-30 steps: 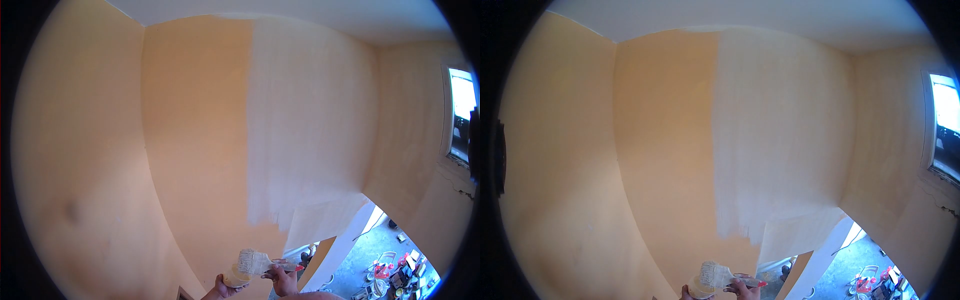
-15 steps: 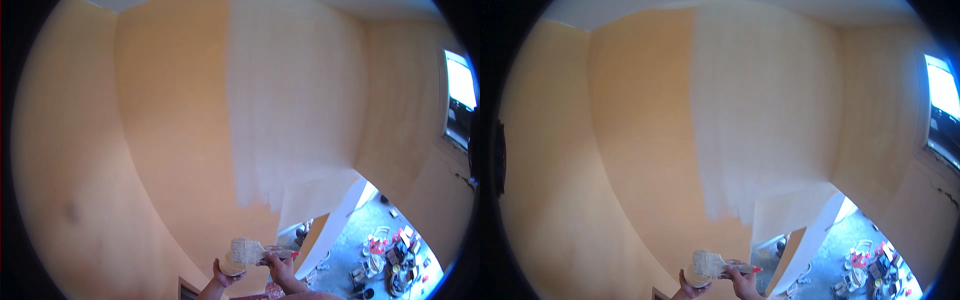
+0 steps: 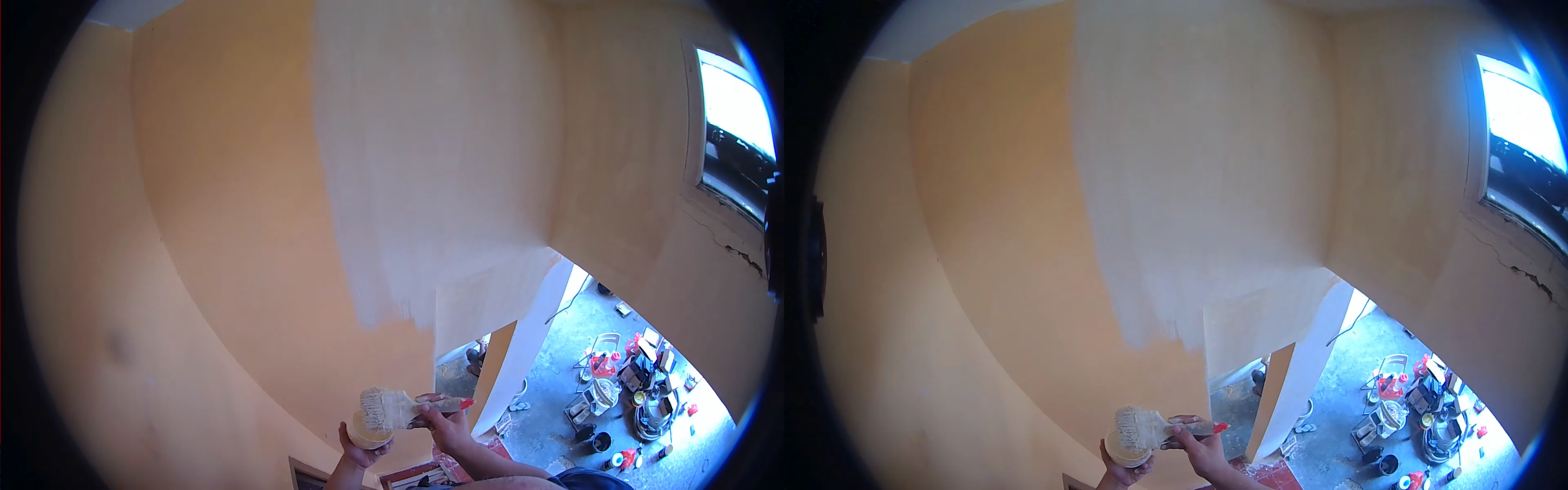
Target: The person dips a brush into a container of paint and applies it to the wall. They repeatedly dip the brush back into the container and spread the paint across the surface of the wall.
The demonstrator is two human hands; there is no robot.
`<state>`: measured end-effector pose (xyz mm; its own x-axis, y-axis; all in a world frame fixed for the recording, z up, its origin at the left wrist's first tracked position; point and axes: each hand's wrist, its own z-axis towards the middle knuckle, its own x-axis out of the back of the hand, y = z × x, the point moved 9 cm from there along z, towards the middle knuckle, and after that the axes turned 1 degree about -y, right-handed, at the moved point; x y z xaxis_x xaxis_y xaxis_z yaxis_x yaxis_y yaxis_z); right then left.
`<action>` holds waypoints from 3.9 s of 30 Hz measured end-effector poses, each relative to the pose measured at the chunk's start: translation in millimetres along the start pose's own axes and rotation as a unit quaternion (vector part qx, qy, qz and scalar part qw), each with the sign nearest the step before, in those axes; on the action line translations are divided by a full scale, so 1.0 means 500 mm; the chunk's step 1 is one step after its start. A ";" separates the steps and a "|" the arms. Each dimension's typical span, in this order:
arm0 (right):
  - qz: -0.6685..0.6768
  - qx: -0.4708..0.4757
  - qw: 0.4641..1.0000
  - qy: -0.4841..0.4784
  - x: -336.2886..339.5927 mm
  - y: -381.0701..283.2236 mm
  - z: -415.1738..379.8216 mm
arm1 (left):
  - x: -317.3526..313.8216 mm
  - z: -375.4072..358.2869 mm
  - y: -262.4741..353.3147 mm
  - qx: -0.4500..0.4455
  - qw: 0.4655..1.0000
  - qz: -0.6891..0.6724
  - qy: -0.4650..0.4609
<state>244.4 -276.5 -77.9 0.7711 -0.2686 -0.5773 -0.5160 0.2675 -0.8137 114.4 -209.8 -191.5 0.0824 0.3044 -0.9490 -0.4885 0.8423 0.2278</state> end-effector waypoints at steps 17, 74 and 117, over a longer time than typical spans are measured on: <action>-0.040 0.008 0.999 -0.012 0.016 0.006 -0.010 | 0.035 -0.011 0.002 -0.055 0.970 0.128 0.198; -0.157 -0.006 0.987 -0.045 0.006 0.025 -0.024 | 0.041 -0.032 0.012 -0.080 0.995 0.014 0.065; 0.019 -0.030 0.999 -0.041 0.008 0.030 -0.010 | 0.042 -0.028 0.000 -0.081 0.991 0.063 0.088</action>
<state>237.8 -278.3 -92.8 0.7770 -0.1811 -0.6029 -0.5654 0.2201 -0.7949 104.3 -209.7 -214.6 -0.1348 0.3081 -0.9418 -0.6194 0.7156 0.3228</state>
